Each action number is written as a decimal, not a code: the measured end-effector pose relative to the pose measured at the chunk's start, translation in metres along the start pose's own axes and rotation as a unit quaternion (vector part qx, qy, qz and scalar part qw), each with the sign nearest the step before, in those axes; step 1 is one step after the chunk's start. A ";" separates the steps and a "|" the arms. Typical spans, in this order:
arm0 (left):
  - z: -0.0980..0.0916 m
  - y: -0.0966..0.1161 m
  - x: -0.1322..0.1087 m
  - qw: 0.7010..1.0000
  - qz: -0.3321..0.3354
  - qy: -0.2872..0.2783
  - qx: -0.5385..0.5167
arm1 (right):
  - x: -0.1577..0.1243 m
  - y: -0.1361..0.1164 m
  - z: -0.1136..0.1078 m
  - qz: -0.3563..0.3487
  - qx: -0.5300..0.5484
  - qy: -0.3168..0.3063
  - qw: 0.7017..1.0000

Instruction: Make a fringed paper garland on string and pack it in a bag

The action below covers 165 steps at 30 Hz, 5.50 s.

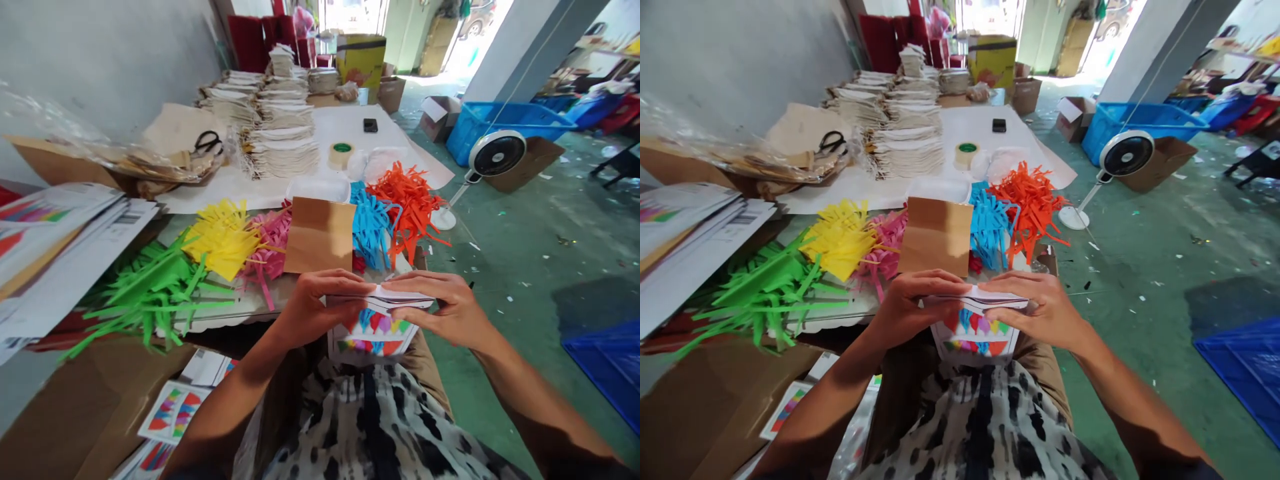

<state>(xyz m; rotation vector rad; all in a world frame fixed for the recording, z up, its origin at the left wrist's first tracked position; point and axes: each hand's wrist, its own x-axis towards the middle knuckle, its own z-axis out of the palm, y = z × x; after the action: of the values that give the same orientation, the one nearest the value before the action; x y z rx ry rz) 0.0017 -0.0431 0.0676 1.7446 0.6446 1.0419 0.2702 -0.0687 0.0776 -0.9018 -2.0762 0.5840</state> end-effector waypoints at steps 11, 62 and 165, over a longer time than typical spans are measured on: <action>0.002 0.001 0.003 0.990 0.066 -0.042 0.113 | -0.009 0.003 0.004 -0.025 0.000 0.015 1.000; -0.104 -0.077 0.049 0.984 -0.141 0.094 -0.051 | 0.205 0.135 0.072 0.019 -0.241 -0.002 0.970; -0.138 -0.120 0.125 0.962 -0.264 -0.016 -0.072 | 0.174 0.193 0.060 -0.226 -0.267 0.098 0.932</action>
<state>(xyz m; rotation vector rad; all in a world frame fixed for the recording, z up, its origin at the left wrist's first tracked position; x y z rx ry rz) -0.0526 0.1675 0.0243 1.3523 0.9263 0.6654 0.2222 0.1815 -0.0013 -0.6914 -2.1869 -0.3213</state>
